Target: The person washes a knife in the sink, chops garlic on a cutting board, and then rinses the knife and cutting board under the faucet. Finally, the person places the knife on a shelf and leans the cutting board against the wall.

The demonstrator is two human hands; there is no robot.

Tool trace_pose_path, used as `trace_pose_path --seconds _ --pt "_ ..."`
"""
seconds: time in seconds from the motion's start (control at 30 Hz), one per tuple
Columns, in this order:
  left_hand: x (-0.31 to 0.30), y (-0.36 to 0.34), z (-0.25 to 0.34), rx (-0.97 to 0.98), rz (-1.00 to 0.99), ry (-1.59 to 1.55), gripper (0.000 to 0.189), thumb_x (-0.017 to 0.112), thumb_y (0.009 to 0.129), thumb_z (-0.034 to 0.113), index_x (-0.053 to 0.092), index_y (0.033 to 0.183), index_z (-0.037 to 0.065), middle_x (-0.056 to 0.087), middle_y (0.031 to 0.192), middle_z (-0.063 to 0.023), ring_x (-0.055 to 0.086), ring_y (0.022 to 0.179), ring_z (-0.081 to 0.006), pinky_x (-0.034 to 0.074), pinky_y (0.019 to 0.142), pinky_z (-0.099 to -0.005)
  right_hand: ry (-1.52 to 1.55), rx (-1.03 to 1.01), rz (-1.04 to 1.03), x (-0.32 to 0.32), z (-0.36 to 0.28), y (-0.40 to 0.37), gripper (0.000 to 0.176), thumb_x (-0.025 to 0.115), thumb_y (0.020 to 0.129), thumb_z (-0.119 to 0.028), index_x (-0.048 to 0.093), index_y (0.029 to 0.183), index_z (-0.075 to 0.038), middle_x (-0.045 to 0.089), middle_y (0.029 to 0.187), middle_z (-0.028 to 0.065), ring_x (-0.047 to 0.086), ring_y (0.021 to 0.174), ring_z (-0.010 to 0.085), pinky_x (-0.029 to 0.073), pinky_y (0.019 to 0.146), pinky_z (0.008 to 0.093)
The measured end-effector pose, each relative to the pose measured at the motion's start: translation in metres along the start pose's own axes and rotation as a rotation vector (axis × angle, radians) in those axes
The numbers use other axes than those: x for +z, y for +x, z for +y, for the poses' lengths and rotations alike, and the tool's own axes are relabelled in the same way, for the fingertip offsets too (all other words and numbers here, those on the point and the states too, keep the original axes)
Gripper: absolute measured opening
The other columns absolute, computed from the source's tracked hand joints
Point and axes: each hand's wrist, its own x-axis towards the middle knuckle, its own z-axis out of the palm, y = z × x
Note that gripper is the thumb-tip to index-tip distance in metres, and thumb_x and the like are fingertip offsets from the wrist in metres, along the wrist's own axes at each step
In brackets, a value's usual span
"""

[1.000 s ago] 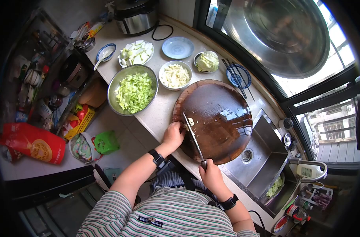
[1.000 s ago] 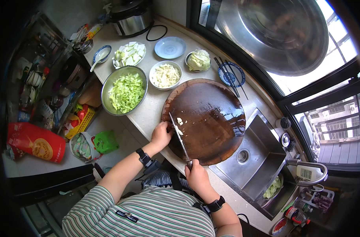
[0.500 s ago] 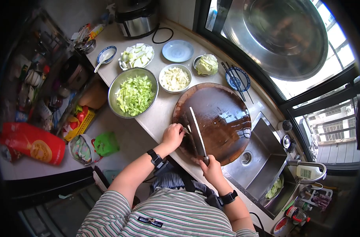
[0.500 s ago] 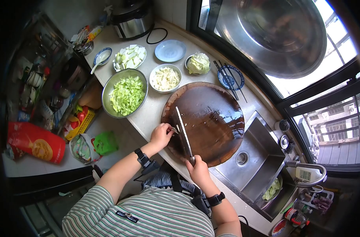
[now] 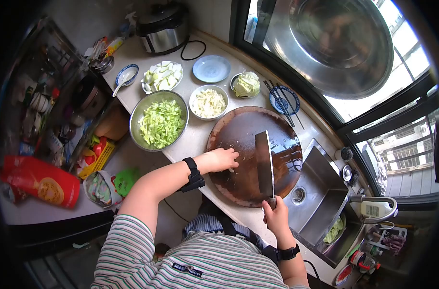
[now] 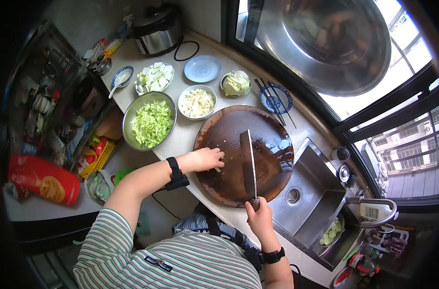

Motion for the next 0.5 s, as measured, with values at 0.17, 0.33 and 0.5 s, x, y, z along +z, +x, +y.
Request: trace_pose_path --seconds 0.17,0.33,0.5 --pt "0.023 0.000 -0.009 0.034 0.109 -0.154 0.018 0.058 0.067 0.005 0.057 0.084 0.006 0.050 0.092 -0.0081 0.050 0.086 -0.0252 0.048 0.072 -0.0319 -0.010 0.050 -0.005 -0.004 0.003 0.000 0.020 0.059 0.079 -0.015 0.048 0.085 0.001 0.053 0.053 0.0069 0.051 0.039 0.0133 0.040 0.038 0.0263" --pt "0.016 -0.006 -0.026 -0.015 0.267 -0.503 0.019 0.059 0.064 0.005 0.054 0.082 0.003 0.050 0.079 -0.0101 0.050 0.080 -0.0259 0.044 0.066 -0.0345 0.041 0.069 0.021 -0.002 0.002 0.007 0.014 0.057 0.080 -0.010 0.047 0.081 0.000 0.047 0.051 0.0017 0.046 0.036 0.0096 0.036 0.032 0.0238" --pt "-0.002 -0.015 -0.064 -0.298 0.448 -0.681 0.011 0.058 0.068 0.007 0.057 0.079 0.004 0.056 0.078 -0.0101 0.056 0.072 -0.0237 0.046 0.063 -0.0307 0.073 0.137 0.018 -0.005 0.007 0.016 0.019 0.059 0.079 -0.014 0.048 0.084 0.001 0.051 0.051 0.0045 0.050 0.038 0.0112 0.039 0.035 0.0246"
